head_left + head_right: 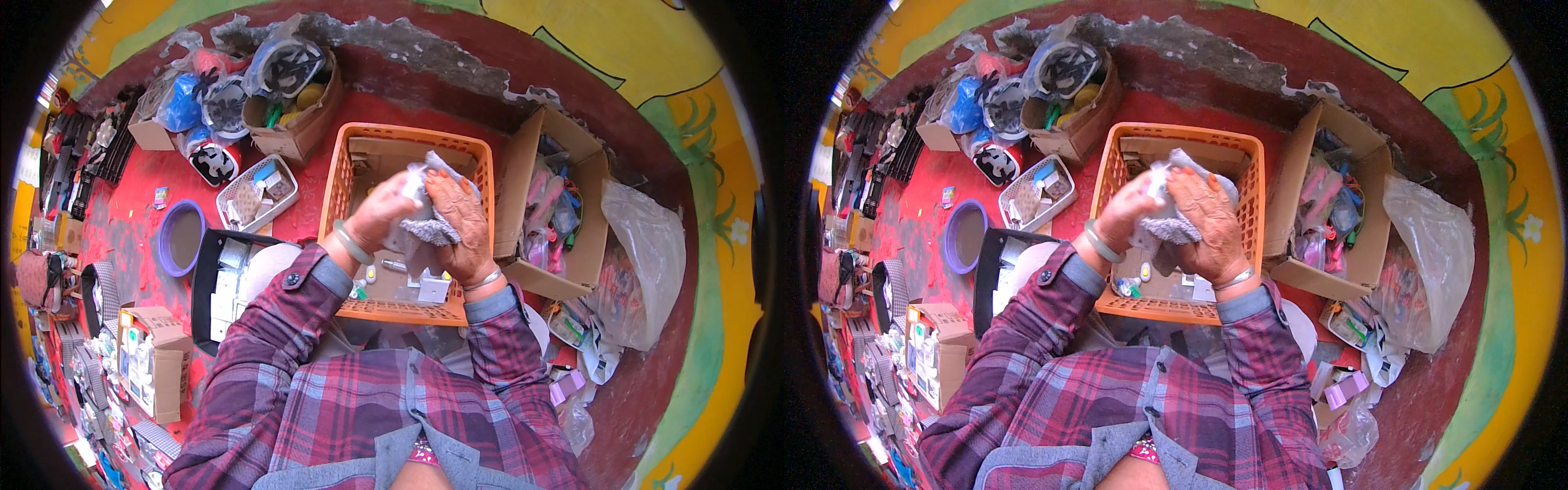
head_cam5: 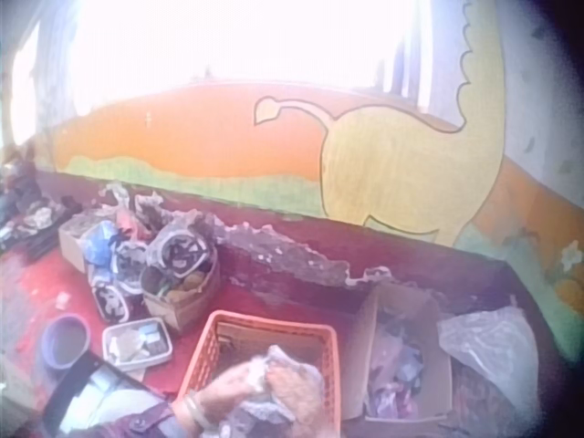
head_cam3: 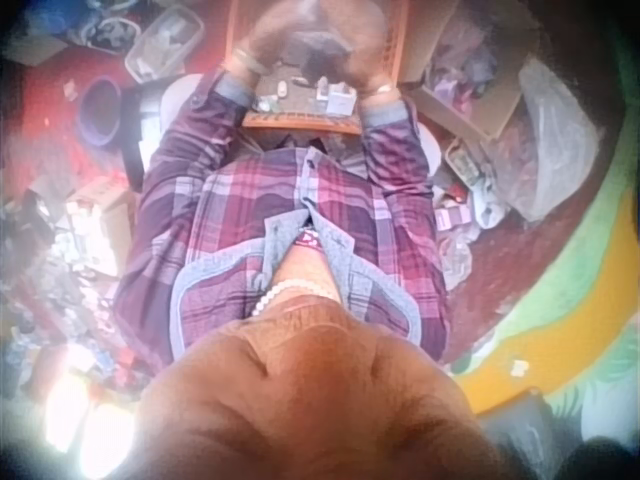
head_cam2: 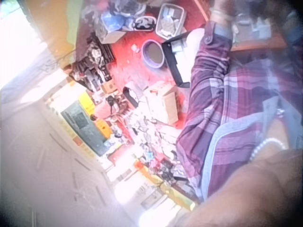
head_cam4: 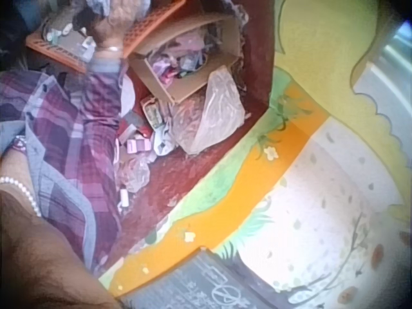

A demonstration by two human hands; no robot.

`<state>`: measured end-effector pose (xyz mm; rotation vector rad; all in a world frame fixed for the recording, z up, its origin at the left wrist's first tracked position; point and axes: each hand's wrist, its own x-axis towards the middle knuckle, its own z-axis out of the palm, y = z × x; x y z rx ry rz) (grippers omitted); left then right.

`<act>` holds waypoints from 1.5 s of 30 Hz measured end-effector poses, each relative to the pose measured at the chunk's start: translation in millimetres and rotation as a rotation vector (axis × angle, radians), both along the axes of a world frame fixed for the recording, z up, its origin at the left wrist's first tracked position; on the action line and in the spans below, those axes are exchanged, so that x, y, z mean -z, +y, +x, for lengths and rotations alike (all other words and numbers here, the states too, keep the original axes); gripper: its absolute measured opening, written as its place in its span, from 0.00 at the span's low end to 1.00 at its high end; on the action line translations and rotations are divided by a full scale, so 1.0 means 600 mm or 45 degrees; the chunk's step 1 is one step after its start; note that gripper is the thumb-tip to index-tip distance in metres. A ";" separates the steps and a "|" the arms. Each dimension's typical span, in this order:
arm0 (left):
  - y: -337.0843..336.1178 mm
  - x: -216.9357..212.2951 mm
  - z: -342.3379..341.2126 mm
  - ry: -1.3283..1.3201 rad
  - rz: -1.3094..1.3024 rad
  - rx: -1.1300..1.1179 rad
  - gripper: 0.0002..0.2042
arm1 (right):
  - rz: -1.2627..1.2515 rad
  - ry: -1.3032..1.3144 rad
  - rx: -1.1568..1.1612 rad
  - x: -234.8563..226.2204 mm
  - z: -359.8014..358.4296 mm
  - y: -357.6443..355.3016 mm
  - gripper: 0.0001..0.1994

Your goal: The person wipes a small white electronic component with a gray cloth, places it into a bin with other components, then picks up a small bagged item and wipes the bag with the same cloth.

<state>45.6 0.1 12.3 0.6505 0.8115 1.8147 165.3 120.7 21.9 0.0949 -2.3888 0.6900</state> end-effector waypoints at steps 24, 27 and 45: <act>-0.017 -0.009 -0.017 -0.098 -0.023 0.102 0.31 | 0.052 0.004 -0.047 -0.010 0.011 0.000 0.24; -0.017 -0.004 -0.005 0.020 -0.112 0.110 0.29 | 0.044 0.014 -0.086 -0.009 0.010 -0.004 0.23; -0.045 -0.052 -0.049 -0.325 0.195 -0.179 0.35 | -2.265 0.184 -0.526 0.008 0.012 0.050 0.49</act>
